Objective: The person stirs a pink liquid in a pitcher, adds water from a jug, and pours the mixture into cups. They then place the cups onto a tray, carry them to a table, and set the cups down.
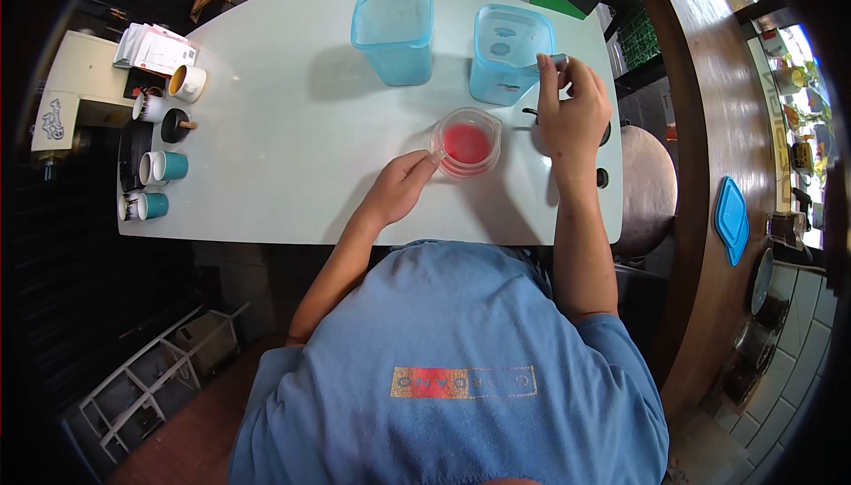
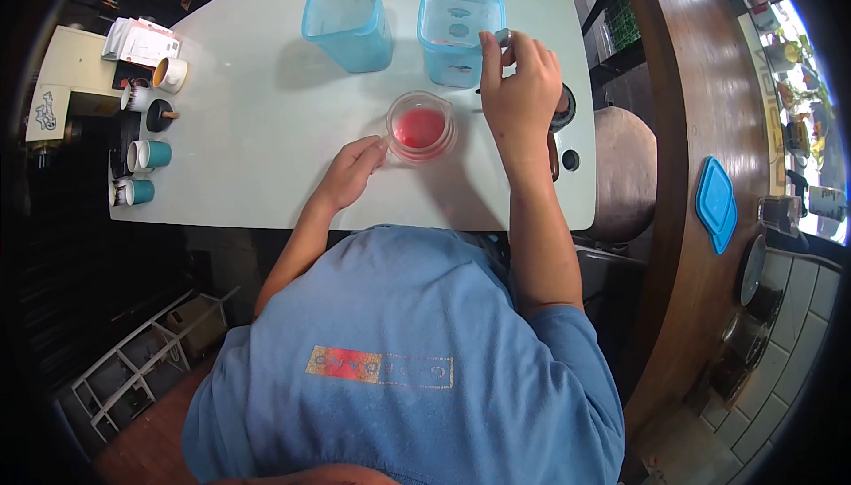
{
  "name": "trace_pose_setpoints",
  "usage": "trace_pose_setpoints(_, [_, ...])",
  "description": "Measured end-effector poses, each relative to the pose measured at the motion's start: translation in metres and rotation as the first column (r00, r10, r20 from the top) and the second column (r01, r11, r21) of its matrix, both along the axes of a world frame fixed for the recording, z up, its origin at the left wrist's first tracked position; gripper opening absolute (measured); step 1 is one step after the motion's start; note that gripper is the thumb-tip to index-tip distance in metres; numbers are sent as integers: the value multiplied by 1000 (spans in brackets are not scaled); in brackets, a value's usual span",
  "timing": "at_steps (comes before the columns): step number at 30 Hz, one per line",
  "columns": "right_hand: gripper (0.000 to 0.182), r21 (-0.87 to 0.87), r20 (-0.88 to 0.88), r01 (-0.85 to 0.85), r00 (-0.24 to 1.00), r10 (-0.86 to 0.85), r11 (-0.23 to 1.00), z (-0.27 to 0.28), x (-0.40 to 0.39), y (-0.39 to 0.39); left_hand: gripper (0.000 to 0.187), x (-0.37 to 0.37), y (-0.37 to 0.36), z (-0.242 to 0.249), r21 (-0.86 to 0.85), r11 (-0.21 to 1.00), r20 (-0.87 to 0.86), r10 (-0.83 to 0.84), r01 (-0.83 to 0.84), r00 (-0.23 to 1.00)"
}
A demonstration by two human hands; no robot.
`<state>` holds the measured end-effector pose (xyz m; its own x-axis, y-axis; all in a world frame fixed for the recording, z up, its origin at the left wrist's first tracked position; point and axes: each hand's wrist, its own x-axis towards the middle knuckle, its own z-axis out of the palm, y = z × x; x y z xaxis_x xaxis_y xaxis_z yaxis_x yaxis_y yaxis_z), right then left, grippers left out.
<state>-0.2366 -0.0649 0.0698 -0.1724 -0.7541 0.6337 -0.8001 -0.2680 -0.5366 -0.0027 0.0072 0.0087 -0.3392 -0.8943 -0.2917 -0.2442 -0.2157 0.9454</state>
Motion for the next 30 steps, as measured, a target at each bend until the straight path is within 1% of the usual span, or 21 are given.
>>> trace_pose_setpoints(1, [20, -30, 48, 23, 999, -22, 999, 2, -1, 1, 33, 1, -1, -1, -4, 1000, 4, -4, 4, 1000])
trace_pose_setpoints(2, [20, -25, 47, 27, 999, -26, 999, 5, -2, 4, 33, 1, 0, -2, 1, 1000, 3, -8, 8, 1000])
trace_pose_setpoints(4, [26, -12, 38, 66, 997, -65, 998, 12, -10, 13, 32, 1, -1, -2, -16, 1000, -1, -6, 6, 1000])
trace_pose_setpoints(7, [30, 79, 119, 143, 981, -152, 987, 9, -39, 35, 32, 2, -1, -4, -8, 1000, 8, 1, -1, 1000])
trace_pose_setpoints(8, [31, 174, 77, 216, 970, -232, 961, 9, -50, 45, 32, 1, -1, -4, -1, 1000, 7, 5, -5, 1000])
trace_pose_setpoints(9, [32, 265, 27, 288, 952, -306, 920, 10, -61, 57, 36, 0, 0, -5, -30, 999, -21, 26, -27, 999])
trace_pose_setpoints(10, [37, 262, -81, 331, 944, -321, 907, 10, -67, 68, 39, 0, 0, -4, -60, 997, -47, 47, -50, 998])
trace_pose_setpoints(11, [37, 266, -82, 327, 945, -316, 907, 2, -75, 75, 39, 1, -1, -3, -56, 997, -46, 52, -54, 998])
trace_pose_setpoints(13, [44, 332, -121, 379, 925, -360, 864, -27, -87, 90, 34, 3, -3, 0, -35, 999, 0, -13, 13, 1000])
trace_pose_setpoints(14, [50, 474, 44, 296, 933, -358, 829, -33, -85, 95, 34, 2, -3, 0, -36, 999, -1, -17, 17, 1000])
trace_pose_setpoints(15, [48, 585, 274, 170, 879, -390, 793, -35, -80, 99, 37, 0, -2, -1, -68, 998, -17, 13, -14, 1000])
trace_pose_setpoints(16, [46, 635, 370, 65, 849, -376, 770, -38, -81, 100, 40, -1, -2, -1, -99, 994, -33, 41, -44, 999])
trace_pose_setpoints(17, [44, 668, 463, -45, 806, -367, 743, -42, -82, 99, 40, 0, -3, -2, -100, 994, -31, 33, -36, 999])
trace_pose_setpoints(19, [43, 672, 467, -52, 803, -369, 738, -59, -82, 97, 40, 2, -4, -6, -83, 996, -15, 28, -30, 999])
trace_pose_setpoints(21, [42, 673, 471, -60, 803, -364, 737, -55, -77, 95, 40, 1, -5, -4, -90, 996, -15, 21, -22, 1000])
trace_pose_setpoints(23, [42, 677, 551, -158, 756, -353, 719, -45, -68, 96, 40, 0, -5, -2, -93, 995, -16, 22, -23, 1000])
trace_pose_setpoints(24, [40, 641, 599, -181, 725, -339, 746, -46, -64, 95, 40, 0, -5, -1, -97, 995, -21, 24, -25, 1000])
trace_pose_setpoints(25, [40, 641, 601, -182, 724, -340, 746, -48, -64, 95, 39, 0, -5, -1, -101, 994, -26, 25, -27, 999])
trace_pose_setpoints(27, [39, 546, 719, -233, 624, -307, 805, -54, -65, 95, 39, 2, -5, -3, -93, 995, -12, 21, -22, 1000])
trace_pose_setpoints(28, [39, 545, 719, -235, 625, -305, 805, -58, -68, 96, 39, 3, -5, -4, -85, 996, 0, 17, -17, 1000])
trace_pose_setpoints(30, [38, 449, 756, -229, 613, -230, 864, -60, -73, 96, 39, 2, -5, -4, -95, 995, -10, 18, -19, 1000])
